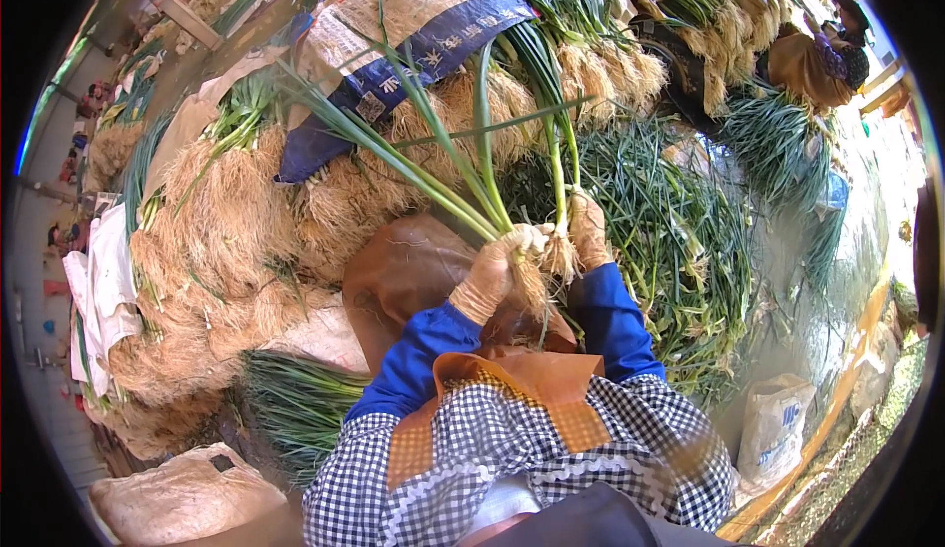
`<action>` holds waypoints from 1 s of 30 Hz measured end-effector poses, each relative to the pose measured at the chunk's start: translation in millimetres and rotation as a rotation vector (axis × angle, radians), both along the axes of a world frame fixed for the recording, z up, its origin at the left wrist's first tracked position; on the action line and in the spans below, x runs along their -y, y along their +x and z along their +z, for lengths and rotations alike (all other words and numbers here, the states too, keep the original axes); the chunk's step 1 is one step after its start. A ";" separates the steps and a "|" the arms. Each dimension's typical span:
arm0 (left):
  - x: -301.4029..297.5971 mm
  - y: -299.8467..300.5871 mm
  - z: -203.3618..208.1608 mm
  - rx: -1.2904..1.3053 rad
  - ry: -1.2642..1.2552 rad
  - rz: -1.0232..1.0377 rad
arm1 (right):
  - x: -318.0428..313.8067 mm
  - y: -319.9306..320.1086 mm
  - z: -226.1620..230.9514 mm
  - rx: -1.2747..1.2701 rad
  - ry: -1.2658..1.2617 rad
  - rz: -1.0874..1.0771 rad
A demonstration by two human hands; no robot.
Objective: The person cleans bunches of green onions by hand, removing outer layers and trimming the root ends while wearing gloves.
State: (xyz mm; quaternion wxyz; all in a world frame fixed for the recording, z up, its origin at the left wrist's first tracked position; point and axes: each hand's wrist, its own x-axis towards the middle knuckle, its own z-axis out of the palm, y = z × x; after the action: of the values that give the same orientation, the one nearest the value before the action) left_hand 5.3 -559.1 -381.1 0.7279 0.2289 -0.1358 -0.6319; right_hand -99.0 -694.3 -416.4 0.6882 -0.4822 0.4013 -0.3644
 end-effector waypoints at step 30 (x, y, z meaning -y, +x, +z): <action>-47.3 -21.3 -17.7 0.019 0.381 0.096 | -16.6 20.8 25.6 0.322 0.371 0.598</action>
State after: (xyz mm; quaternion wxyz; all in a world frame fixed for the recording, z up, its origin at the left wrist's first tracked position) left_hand -16.0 -511.8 -398.7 0.6993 0.3750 -0.0096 -0.6085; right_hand -78.2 -677.7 -390.7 0.8938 -0.3819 0.1890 -0.1400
